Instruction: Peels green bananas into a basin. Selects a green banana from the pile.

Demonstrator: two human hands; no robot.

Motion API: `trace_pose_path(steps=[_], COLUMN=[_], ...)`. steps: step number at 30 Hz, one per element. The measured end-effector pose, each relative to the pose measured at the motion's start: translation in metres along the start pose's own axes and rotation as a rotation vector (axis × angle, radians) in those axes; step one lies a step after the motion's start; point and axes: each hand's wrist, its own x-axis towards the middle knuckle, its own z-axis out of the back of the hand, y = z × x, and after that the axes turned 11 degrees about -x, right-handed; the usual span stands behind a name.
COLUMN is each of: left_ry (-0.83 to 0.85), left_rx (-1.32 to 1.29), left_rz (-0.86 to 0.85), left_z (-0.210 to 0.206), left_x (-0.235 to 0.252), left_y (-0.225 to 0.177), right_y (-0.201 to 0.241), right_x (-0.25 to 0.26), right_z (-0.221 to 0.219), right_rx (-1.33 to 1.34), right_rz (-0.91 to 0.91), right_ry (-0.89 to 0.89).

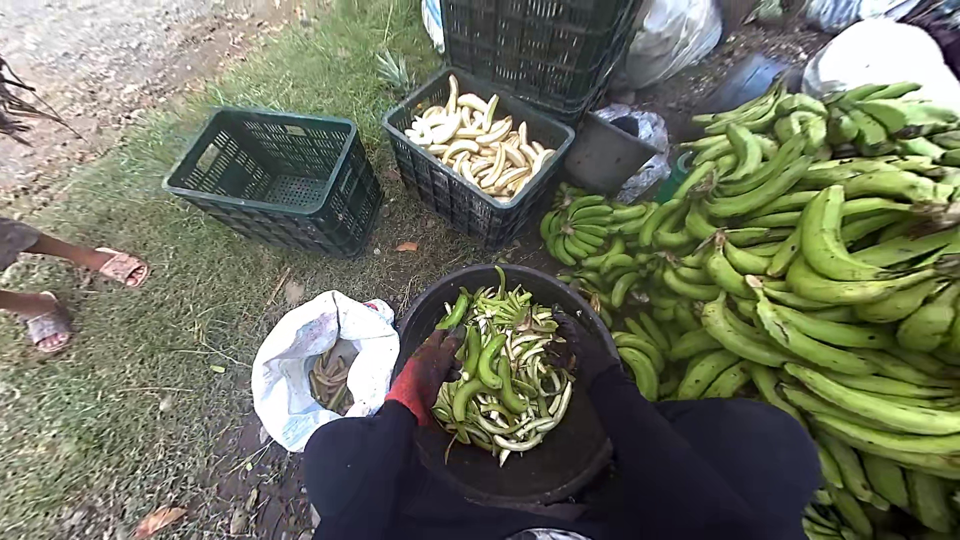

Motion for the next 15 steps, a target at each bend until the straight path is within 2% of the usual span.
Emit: trace_pose_path(steps=[3,6,10,12,15], left_ry=[-0.031,-0.015,-0.137,-0.166,-0.214], left_rx=[-0.025,-0.047,-0.084,-0.003,0.130], left_rz=[-0.206,-0.337,-0.312,-0.281,-0.263], left_z=[0.035,0.068,0.075,0.078,0.080], left_x=[0.001,0.023,0.031,0.030,0.019], left_y=[-0.038,-0.049,-0.053,-0.053,-0.049], right_y=[-0.005,-0.037,-0.098,-0.129,-0.140], right_x=[-0.012,-0.004,0.019,0.025,0.008], right_z=[-0.005,-0.016,-0.039,-0.054,-0.077], right_rx=[-0.273,-0.494,-0.779,-0.840,-0.843], right_rz=[0.010,-0.056,-0.132,-0.109,-0.119], right_ry=[0.015,0.113,0.242,0.225,0.144])
